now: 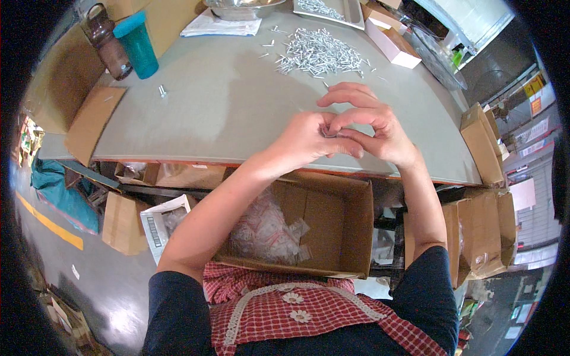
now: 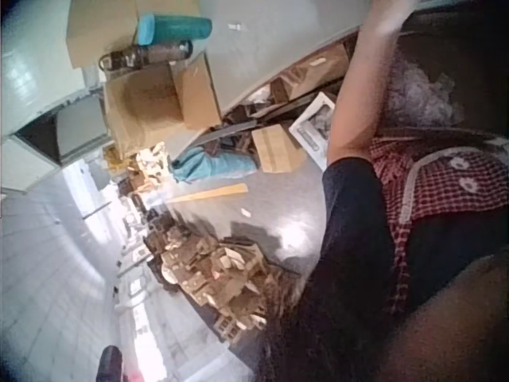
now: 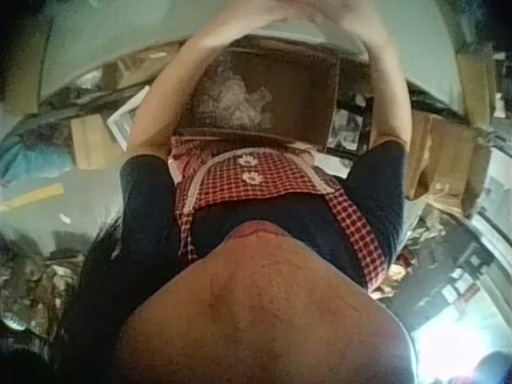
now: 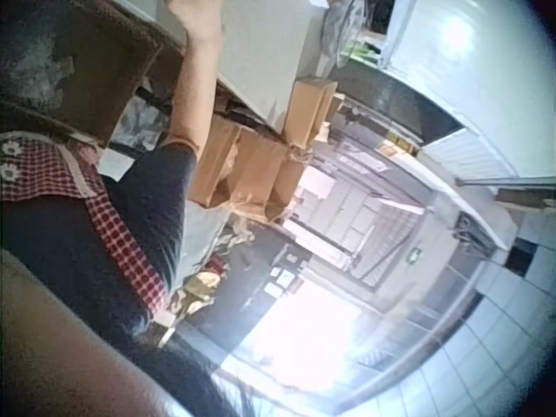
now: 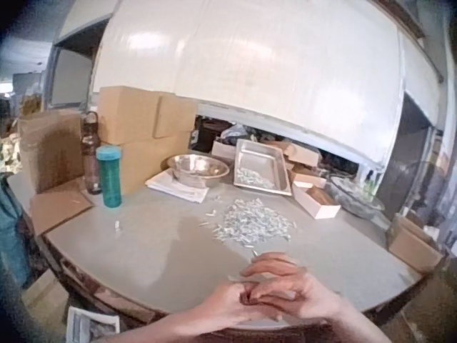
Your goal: Packaging small metal screws into individual small plastic bags.
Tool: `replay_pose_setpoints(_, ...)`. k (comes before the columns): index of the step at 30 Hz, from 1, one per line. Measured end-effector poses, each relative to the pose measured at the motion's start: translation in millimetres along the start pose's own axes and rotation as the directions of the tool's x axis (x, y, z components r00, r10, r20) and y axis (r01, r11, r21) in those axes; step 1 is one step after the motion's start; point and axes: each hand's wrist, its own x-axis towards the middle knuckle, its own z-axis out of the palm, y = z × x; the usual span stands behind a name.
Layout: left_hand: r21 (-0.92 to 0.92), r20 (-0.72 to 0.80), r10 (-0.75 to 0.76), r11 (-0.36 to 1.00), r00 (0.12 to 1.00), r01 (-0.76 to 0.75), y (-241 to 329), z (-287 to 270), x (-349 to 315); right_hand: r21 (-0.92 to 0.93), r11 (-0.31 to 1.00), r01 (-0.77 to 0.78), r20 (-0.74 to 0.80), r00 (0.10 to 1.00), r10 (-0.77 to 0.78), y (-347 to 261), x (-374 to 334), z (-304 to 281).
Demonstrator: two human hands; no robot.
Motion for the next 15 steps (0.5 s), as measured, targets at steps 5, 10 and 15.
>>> replay_pose_setpoints(5,-0.339,-0.066,0.022,0.940,0.998,-0.043,-6.6,4.0,0.5,0.238,0.939,-0.248,-0.177,0.940,0.293,-23.0,-15.4,-7.7)
replay_pose_setpoints(10,-0.333,-0.067,0.052,0.940,0.996,-0.072,5.4,5.3,-6.2,0.544,0.698,-0.466,-0.135,0.773,0.620,-42.5,-40.5,-12.8)
replay_pose_setpoints(15,-0.192,-0.012,-0.003,0.981,1.000,0.001,32.6,21.9,-14.1,0.640,0.593,-0.489,-0.039,0.751,0.660,-65.1,-57.4,-11.3)
